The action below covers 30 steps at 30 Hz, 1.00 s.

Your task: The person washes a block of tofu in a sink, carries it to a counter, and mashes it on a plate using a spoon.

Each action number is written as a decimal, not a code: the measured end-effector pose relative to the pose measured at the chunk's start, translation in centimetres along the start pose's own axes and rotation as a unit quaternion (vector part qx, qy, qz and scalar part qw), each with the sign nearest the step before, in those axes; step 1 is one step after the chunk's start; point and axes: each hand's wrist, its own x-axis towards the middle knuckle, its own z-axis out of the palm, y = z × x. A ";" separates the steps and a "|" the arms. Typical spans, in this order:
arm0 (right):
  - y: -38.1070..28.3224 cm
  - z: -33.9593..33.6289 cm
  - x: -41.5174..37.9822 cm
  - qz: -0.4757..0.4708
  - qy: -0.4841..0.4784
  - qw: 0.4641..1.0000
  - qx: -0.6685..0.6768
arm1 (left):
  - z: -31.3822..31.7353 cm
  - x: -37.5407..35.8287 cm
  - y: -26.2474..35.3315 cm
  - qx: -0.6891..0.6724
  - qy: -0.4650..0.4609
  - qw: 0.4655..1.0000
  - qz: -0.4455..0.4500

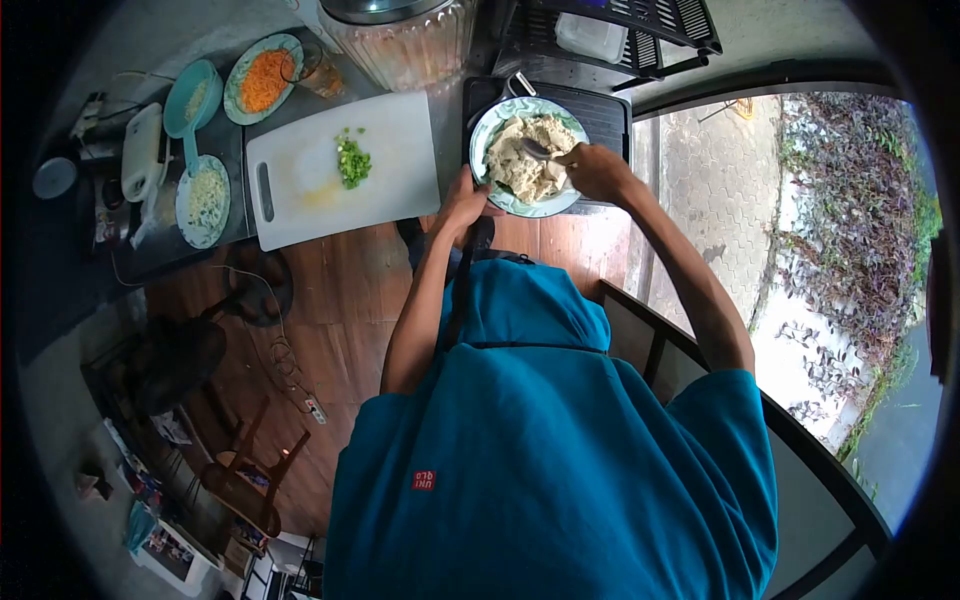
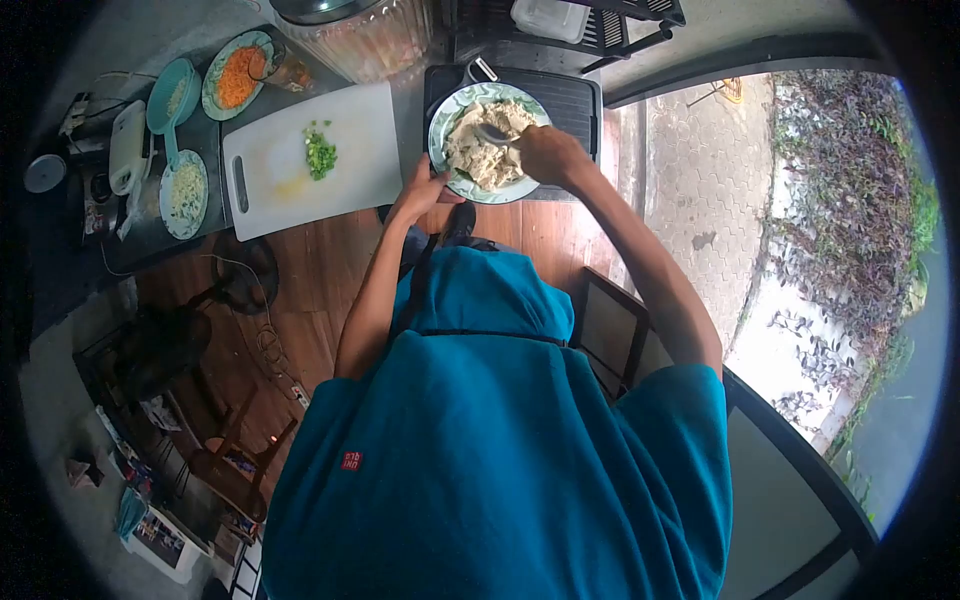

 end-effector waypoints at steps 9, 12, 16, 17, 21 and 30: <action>2.3 3.8 -0.8 0.019 0.060 0.994 -0.084 | 0.6 0.1 -1.4 -0.019 0.004 1.000 0.016; 1.2 5.6 -0.5 0.010 0.085 0.993 -0.081 | 0.6 0.5 -2.1 -0.031 -0.007 0.999 0.024; 1.9 6.3 0.8 0.006 0.156 0.988 0.003 | 0.4 0.9 -2.7 -0.031 -0.020 0.999 0.019; 2.7 5.5 1.1 0.013 0.164 0.986 0.004 | 0.2 1.1 -3.2 -0.026 -0.018 0.999 0.017; 5.1 1.1 0.4 0.021 0.018 0.990 0.138 | 0.2 1.1 -2.5 -0.031 -0.027 0.999 0.003; 3.7 6.6 -2.4 0.010 0.126 0.992 0.015 | 0.3 1.0 -2.5 -0.047 -0.008 0.999 -0.006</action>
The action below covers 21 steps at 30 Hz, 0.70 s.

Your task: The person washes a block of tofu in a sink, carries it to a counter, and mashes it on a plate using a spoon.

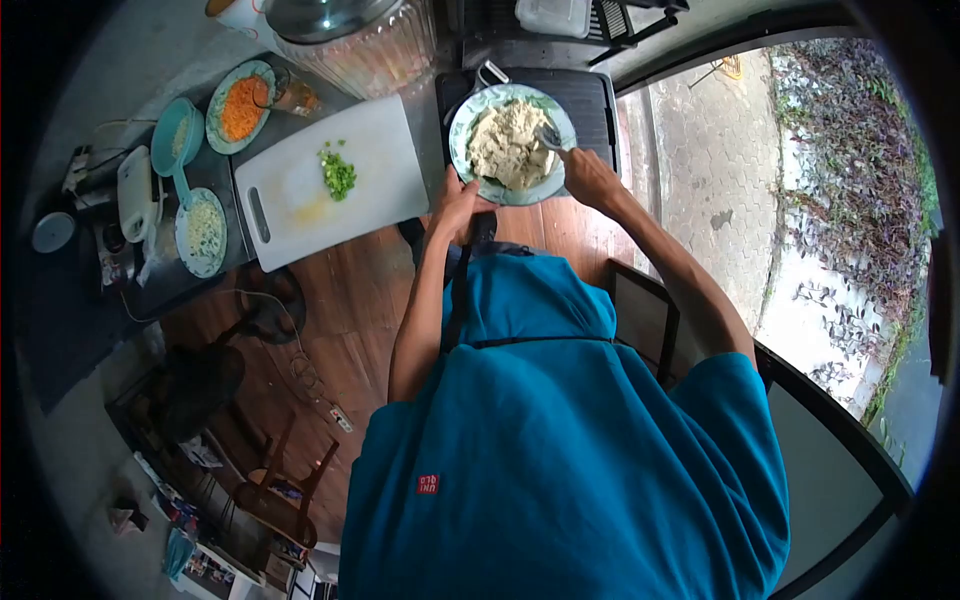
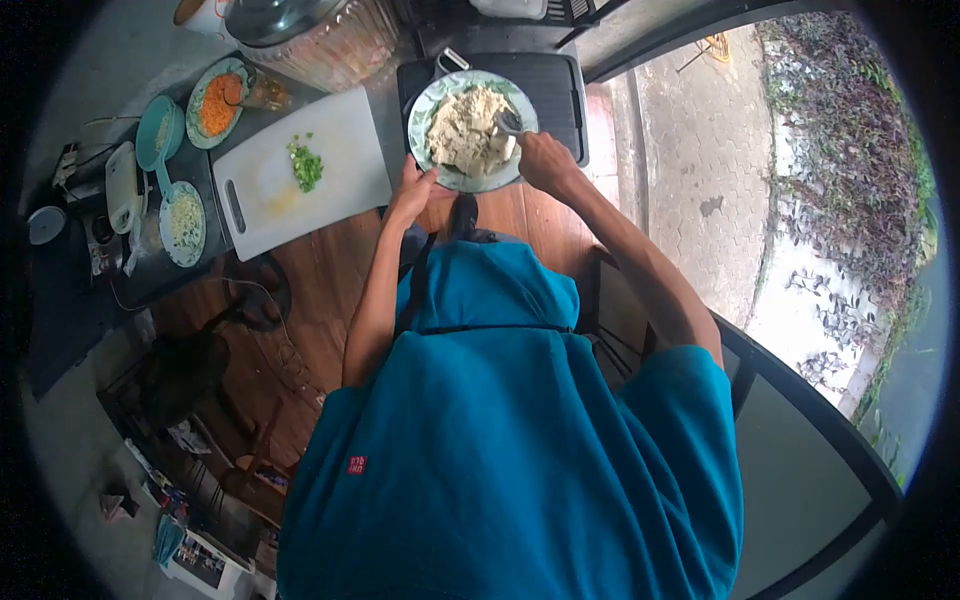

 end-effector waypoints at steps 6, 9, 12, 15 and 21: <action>-1.0 2.5 1.4 0.030 -0.013 0.999 0.004 | -0.3 -0.2 0.0 0.020 -0.033 0.999 0.017; 0.6 1.3 2.9 0.015 -0.046 0.998 0.044 | 0.3 -0.7 0.4 0.015 -0.039 0.998 0.042; 1.3 -1.2 1.9 0.047 0.008 0.998 0.032 | 0.5 -1.0 0.8 0.022 -0.023 0.999 0.036; 0.3 -4.9 0.1 0.054 -0.070 0.995 0.051 | 0.5 -1.0 0.4 0.029 -0.019 0.999 0.038; -1.8 1.3 -3.8 0.035 -0.031 0.999 0.014 | 0.1 0.3 -2.7 0.025 0.008 0.998 0.057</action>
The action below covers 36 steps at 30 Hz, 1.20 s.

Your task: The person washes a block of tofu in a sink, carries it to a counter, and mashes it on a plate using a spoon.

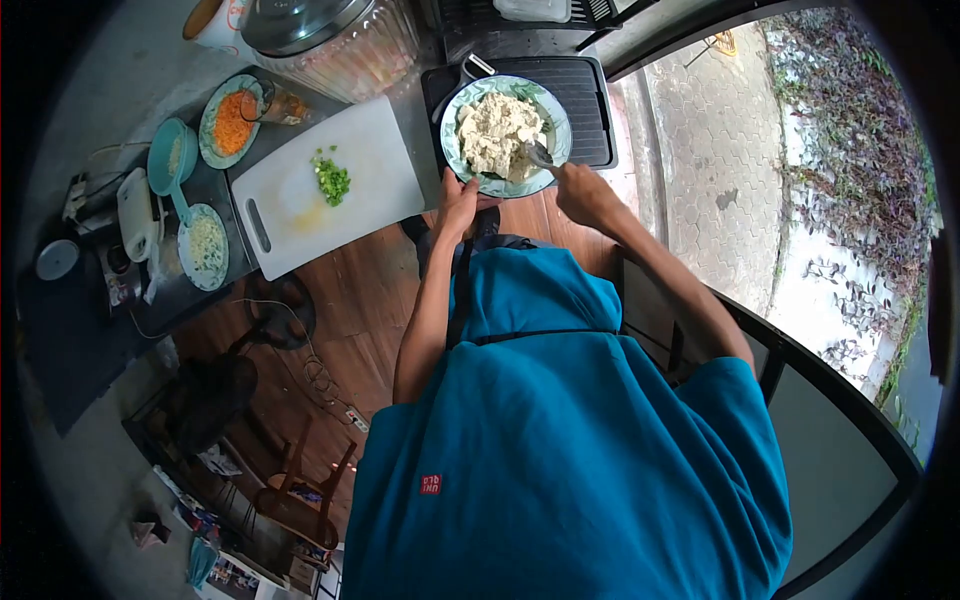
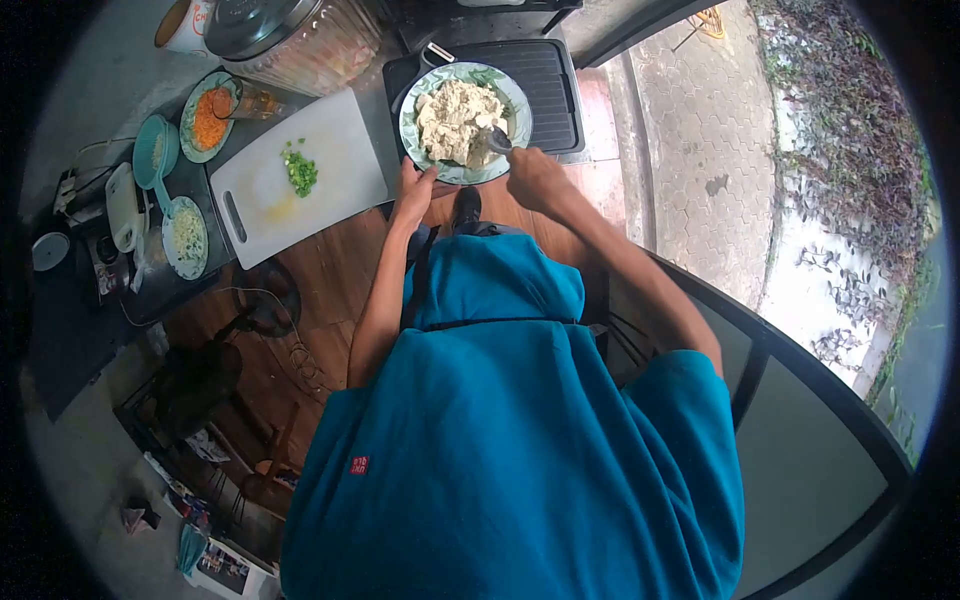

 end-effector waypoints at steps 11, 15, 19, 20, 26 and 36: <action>-1.6 0.8 2.0 0.083 0.031 0.989 0.117 | 1.9 -1.7 1.4 -0.021 0.008 0.999 0.025; 0.7 -1.2 0.8 0.028 0.131 0.989 0.062 | 2.0 -1.7 2.5 -0.064 -0.012 0.998 0.000; 0.8 -3.4 0.2 0.044 0.136 0.990 -0.006 | 2.9 -2.2 2.3 -0.064 -0.008 0.998 -0.009; 1.1 -3.3 0.0 0.029 0.160 0.986 -0.017 | 3.3 -2.4 2.3 -0.065 -0.007 0.998 -0.010; 0.7 -1.4 -1.7 0.112 0.184 0.974 0.065 | 4.3 -3.6 2.4 -0.096 -0.075 0.991 -0.063; -2.6 -0.6 -2.0 0.143 0.158 0.964 0.159 | 4.5 -3.3 2.5 -0.073 -0.081 0.990 -0.094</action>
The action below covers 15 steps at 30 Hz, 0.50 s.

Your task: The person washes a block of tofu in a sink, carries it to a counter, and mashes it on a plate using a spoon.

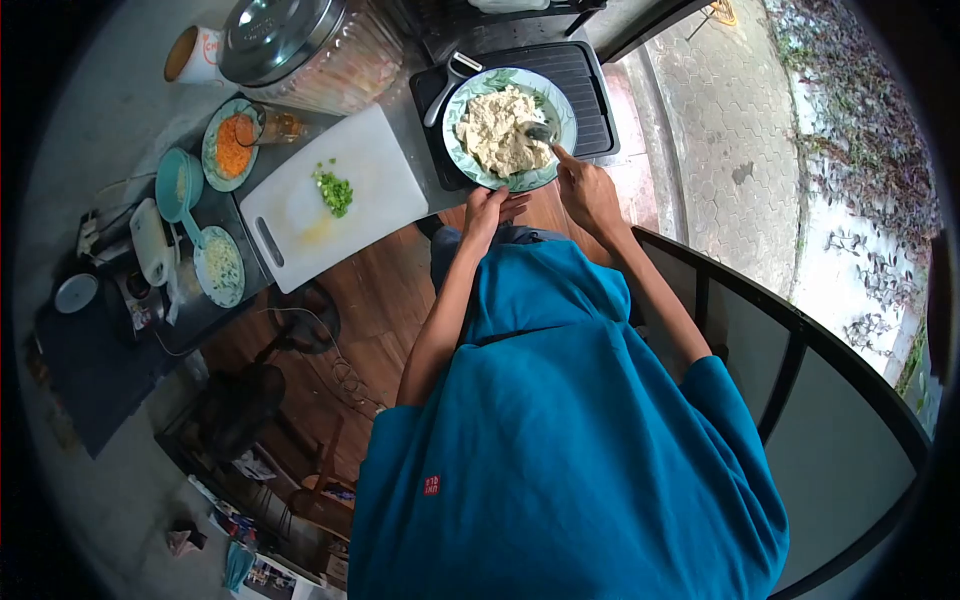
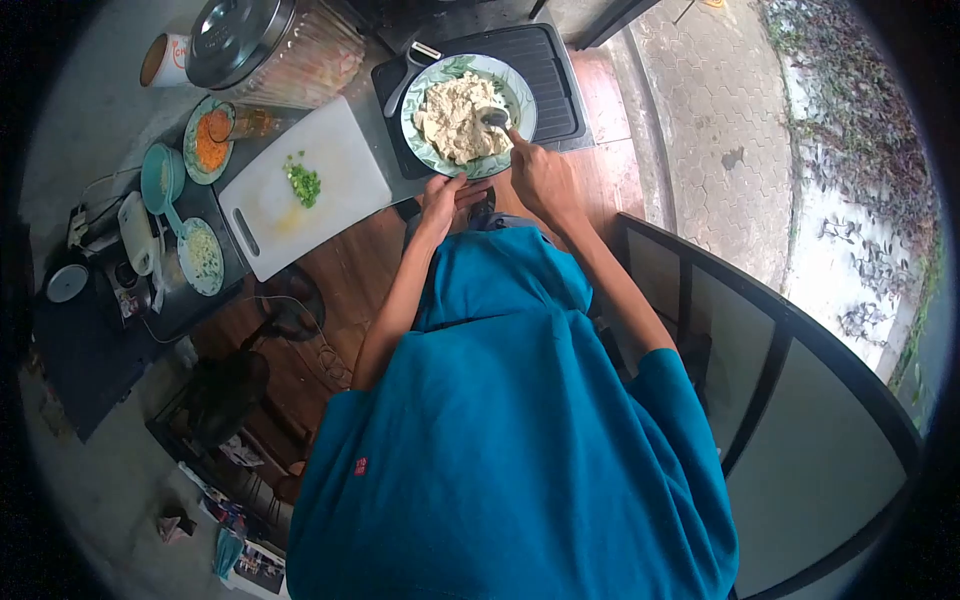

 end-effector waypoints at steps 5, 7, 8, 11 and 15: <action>0.9 -0.7 -0.9 0.011 0.043 0.997 0.060 | 0.2 -0.4 0.7 -0.002 0.075 0.996 0.041; 1.1 -0.1 -1.1 0.045 0.036 0.996 0.066 | 0.2 -0.4 0.9 -0.016 0.073 0.995 0.061; 1.0 0.9 -1.2 0.058 0.031 0.996 0.053 | 0.2 -0.4 0.8 -0.016 0.073 0.995 0.059; 1.1 3.8 -1.9 0.042 0.050 0.997 0.035 | 0.5 -0.3 0.6 -0.012 0.060 0.994 0.095; 1.1 3.2 -0.1 0.014 0.042 0.998 0.055 | 0.7 -0.5 0.3 -0.023 0.081 0.992 0.094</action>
